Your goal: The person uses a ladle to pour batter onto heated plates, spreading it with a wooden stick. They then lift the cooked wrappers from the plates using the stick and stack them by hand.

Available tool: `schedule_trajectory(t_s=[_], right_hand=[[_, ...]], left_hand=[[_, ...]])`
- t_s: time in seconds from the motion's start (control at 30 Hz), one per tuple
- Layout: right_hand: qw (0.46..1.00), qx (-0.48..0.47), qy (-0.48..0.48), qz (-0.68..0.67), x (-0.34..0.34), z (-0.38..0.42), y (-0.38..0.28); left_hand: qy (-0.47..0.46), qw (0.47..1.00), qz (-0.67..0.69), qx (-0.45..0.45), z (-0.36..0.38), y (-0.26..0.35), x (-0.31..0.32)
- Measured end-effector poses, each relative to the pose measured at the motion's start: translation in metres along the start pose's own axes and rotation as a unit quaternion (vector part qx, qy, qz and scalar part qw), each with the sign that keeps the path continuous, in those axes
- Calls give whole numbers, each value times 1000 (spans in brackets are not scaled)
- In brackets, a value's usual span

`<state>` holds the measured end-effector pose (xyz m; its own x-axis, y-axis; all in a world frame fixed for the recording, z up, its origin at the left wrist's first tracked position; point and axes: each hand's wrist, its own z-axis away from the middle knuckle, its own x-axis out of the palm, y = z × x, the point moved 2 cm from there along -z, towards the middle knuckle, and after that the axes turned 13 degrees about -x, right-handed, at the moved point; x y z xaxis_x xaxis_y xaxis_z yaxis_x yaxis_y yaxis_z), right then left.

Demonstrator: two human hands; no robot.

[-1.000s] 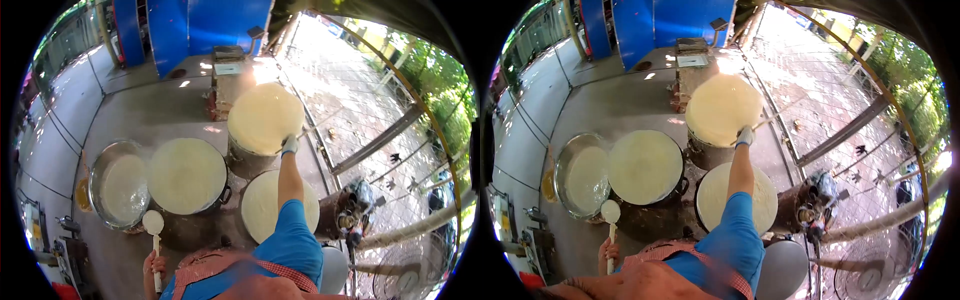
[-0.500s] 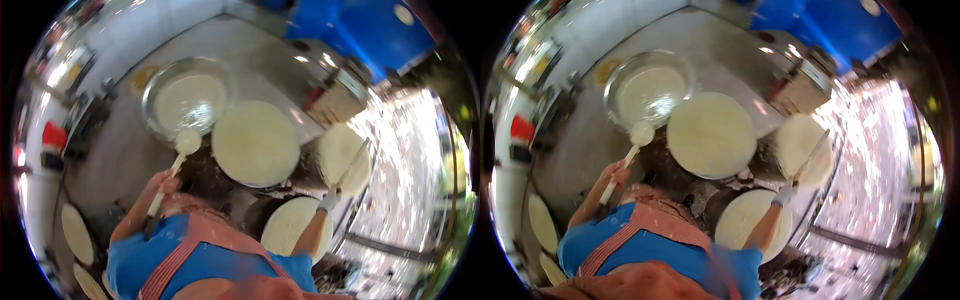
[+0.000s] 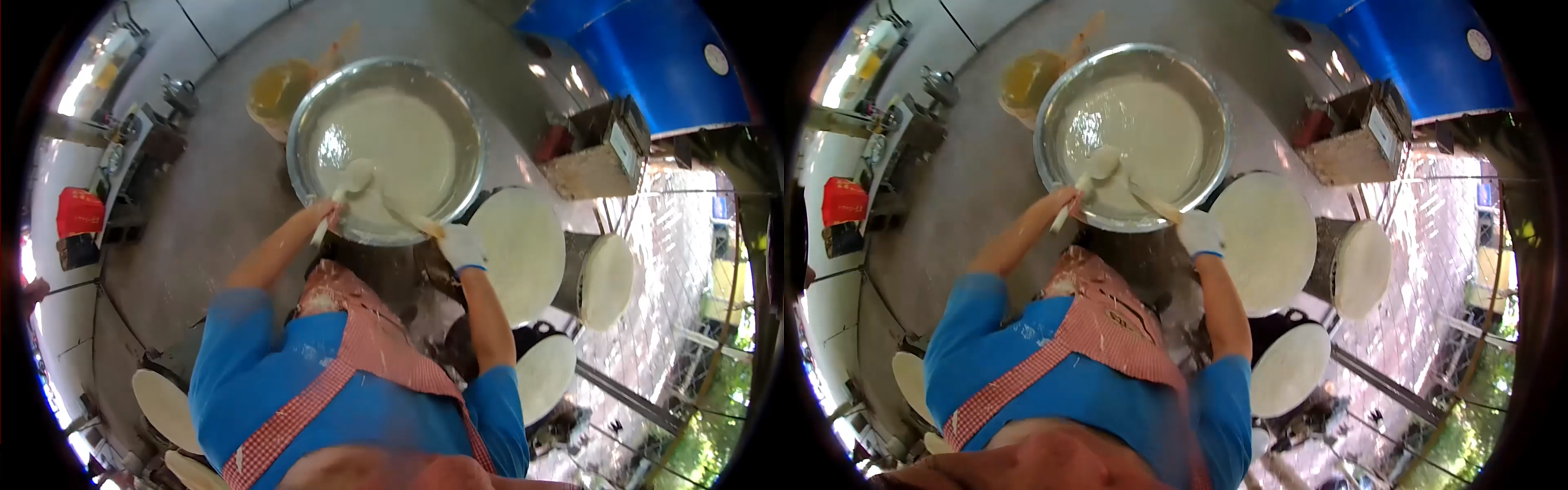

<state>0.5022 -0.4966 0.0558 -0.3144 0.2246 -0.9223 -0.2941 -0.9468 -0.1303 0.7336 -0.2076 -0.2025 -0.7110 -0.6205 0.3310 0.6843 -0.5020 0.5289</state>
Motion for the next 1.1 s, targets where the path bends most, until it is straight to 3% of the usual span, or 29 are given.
schedule_trajectory(t_s=[0.03,0.1,0.2,0.27,0.33,0.53,0.63,0.77,0.8,0.83,0.87,0.93,1.0,1.03,1.1], right_hand=[[999,-5,-39,-8,-18,0,-31],[997,29,-45,-64,-79,-3,-71],[979,144,-42,-136,-34,2,-64],[987,92,-102,-80,-13,-4,-74],[980,139,-87,-110,-29,-1,-78],[961,221,-44,-158,36,52,-111],[936,255,77,-230,21,98,-134],[905,197,299,-231,-36,132,-144],[891,168,365,-213,-53,136,-144],[887,148,411,-150,-59,134,-132],[863,112,461,-173,-89,137,-129],[795,59,557,-232,-145,147,-122],[731,17,608,-310,-180,156,-116],[696,-6,629,-348,-192,157,-117],[625,-53,574,-526,-180,147,-121]], left_hand=[[-12,996,-29,-79,-2,18,5],[11,989,-98,-111,-10,28,1],[23,979,-146,-137,-16,25,2],[26,978,-158,-135,-21,29,6],[28,981,-146,-129,-18,35,12],[-14,997,-30,-67,38,81,63],[-65,994,72,-49,117,138,100],[-110,969,197,-105,283,240,167],[-152,968,185,-75,312,255,174],[-133,984,117,-6,367,281,196],[-156,986,52,41,398,300,205],[-95,980,-45,168,462,326,226],[-38,940,-125,315,515,346,242],[-37,917,-186,350,524,355,237],[-15,898,-208,386,511,357,219]])
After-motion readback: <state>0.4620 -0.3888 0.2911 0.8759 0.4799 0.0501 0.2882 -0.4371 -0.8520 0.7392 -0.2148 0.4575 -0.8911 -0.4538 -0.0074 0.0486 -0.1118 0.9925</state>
